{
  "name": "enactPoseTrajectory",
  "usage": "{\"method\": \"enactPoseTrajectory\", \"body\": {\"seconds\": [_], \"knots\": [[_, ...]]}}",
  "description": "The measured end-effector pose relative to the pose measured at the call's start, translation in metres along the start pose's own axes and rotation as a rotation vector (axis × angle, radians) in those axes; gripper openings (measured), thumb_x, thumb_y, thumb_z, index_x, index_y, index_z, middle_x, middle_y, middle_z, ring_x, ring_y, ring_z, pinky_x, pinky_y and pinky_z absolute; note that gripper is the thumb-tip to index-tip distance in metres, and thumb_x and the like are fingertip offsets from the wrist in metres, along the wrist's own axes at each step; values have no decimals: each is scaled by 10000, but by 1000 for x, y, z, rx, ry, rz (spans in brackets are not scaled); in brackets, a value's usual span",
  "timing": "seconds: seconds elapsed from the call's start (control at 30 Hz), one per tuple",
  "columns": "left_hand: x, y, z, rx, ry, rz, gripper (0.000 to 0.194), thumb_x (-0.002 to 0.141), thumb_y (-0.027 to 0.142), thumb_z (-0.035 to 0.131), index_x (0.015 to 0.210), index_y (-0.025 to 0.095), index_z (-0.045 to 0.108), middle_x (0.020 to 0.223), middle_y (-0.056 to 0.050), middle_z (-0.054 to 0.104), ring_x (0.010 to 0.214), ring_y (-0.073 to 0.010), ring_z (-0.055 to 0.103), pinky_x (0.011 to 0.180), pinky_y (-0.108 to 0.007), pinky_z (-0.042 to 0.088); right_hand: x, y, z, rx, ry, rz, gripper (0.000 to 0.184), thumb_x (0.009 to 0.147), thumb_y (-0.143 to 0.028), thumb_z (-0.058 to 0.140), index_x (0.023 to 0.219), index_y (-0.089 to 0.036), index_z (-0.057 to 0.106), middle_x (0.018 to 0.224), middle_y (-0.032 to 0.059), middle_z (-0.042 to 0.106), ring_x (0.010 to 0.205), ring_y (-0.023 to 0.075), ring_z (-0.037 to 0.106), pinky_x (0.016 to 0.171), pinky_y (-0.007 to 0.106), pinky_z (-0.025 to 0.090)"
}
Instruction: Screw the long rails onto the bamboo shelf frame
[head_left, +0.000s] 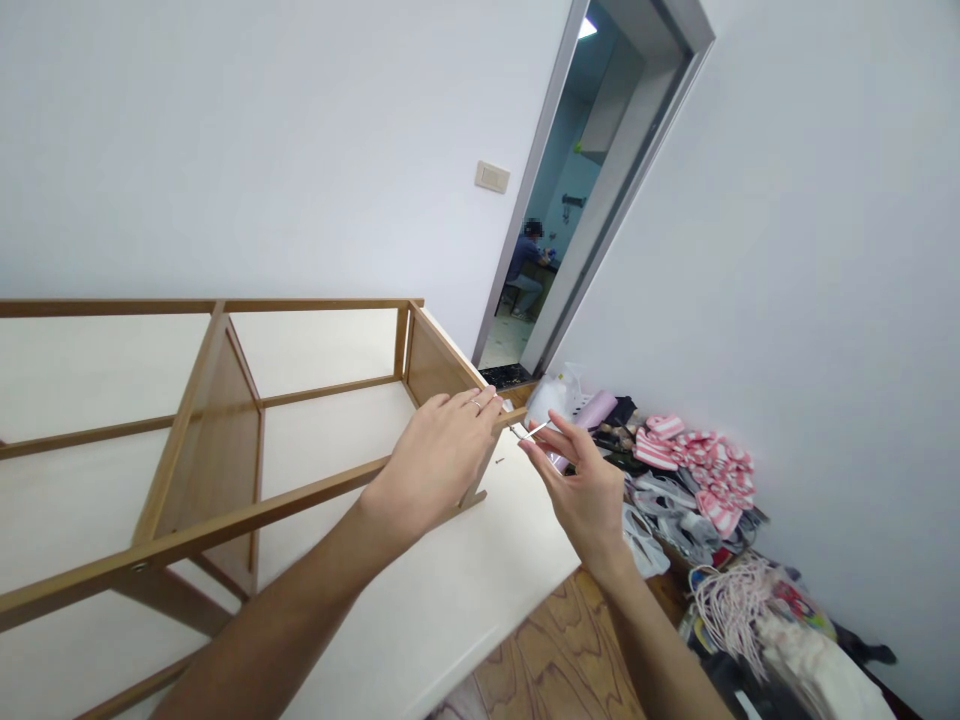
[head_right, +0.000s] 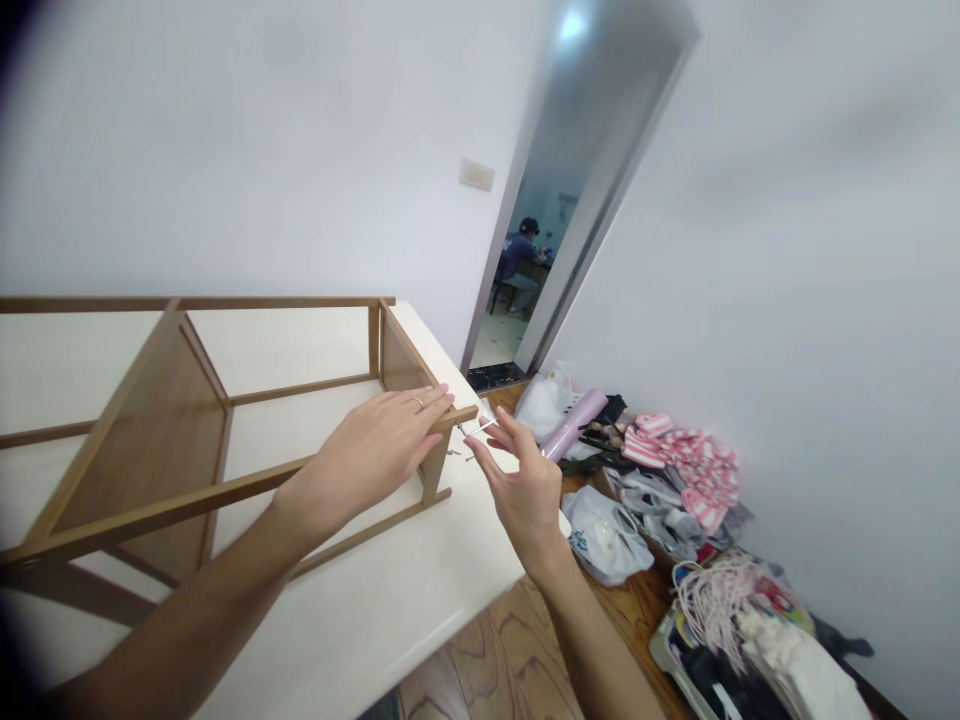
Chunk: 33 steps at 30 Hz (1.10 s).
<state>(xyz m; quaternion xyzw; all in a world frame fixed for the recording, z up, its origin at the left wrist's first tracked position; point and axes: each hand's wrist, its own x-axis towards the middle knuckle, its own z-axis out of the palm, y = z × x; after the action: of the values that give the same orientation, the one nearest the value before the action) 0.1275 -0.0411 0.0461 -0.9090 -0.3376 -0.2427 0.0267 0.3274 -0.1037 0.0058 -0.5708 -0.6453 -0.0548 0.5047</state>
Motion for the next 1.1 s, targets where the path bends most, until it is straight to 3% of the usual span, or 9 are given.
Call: {"method": "enactPoseTrajectory", "body": {"seconds": [0.13,0.27,0.4,0.6,0.7,0.83,0.93,1.03,1.1], "knots": [[5,3,-5,16,-9,-26,268,1019,214,592,1272,163,661,1362,-144,730,1173,-316,740,943,-403,573,0,6,1,-11,16,17,332,932,-474,754,1128,-207,735,989,71,836,865,238,815,774,345,657],[6,2,-8,-12,12,-14,259,1022,223,591,1263,170,669,1372,-140,725,1212,-311,721,977,-408,568,5,7,0,-31,-25,26,267,935,-486,731,897,-231,802,825,49,796,679,184,721,668,314,594],[5,1,-5,-38,4,-6,280,1031,223,564,1277,150,677,1385,-145,717,1257,-311,697,1020,-436,556,5,7,2,36,-41,60,292,941,-493,707,841,-236,804,850,56,785,733,188,716,681,311,581],[2,-5,-3,-54,-7,23,419,1015,171,444,1390,137,628,1497,-144,644,1371,-289,624,1085,-430,508,-11,0,19,253,-29,196,299,964,-459,710,1126,-211,664,738,7,782,651,184,755,630,292,613],[2,-12,-9,-96,-68,51,430,1010,194,442,1398,154,621,1485,-122,658,1356,-286,631,1082,-429,505,-19,-3,32,388,18,180,218,980,-398,703,1097,-222,649,823,22,799,722,185,774,690,315,638],[3,-17,-13,-176,-83,46,413,1031,238,421,1377,170,636,1466,-120,671,1329,-283,652,1103,-430,496,-22,-3,42,368,9,117,172,980,-382,698,1013,-220,742,910,53,806,798,191,778,763,345,655],[5,-17,-13,-197,-71,17,447,1033,232,374,1377,159,649,1482,-123,660,1338,-278,647,1115,-415,486,-23,-2,44,351,7,87,211,963,-376,710,1095,-219,760,1005,78,810,882,209,791,838,375,662],[6,-16,-16,-200,-104,-11,455,1014,222,368,1344,164,675,1417,-118,708,1227,-279,708,1022,-388,524,-23,-2,43,334,11,57,289,937,-372,730,1182,-219,741,1064,85,811,924,219,798,879,388,662],[6,-16,-19,-216,-115,-19,450,1006,219,371,1326,176,685,1351,-110,746,1140,-283,737,936,-376,545,-20,-4,41,307,40,54,269,933,-385,737,1141,-215,749,1037,81,816,887,218,800,841,377,668]]}}
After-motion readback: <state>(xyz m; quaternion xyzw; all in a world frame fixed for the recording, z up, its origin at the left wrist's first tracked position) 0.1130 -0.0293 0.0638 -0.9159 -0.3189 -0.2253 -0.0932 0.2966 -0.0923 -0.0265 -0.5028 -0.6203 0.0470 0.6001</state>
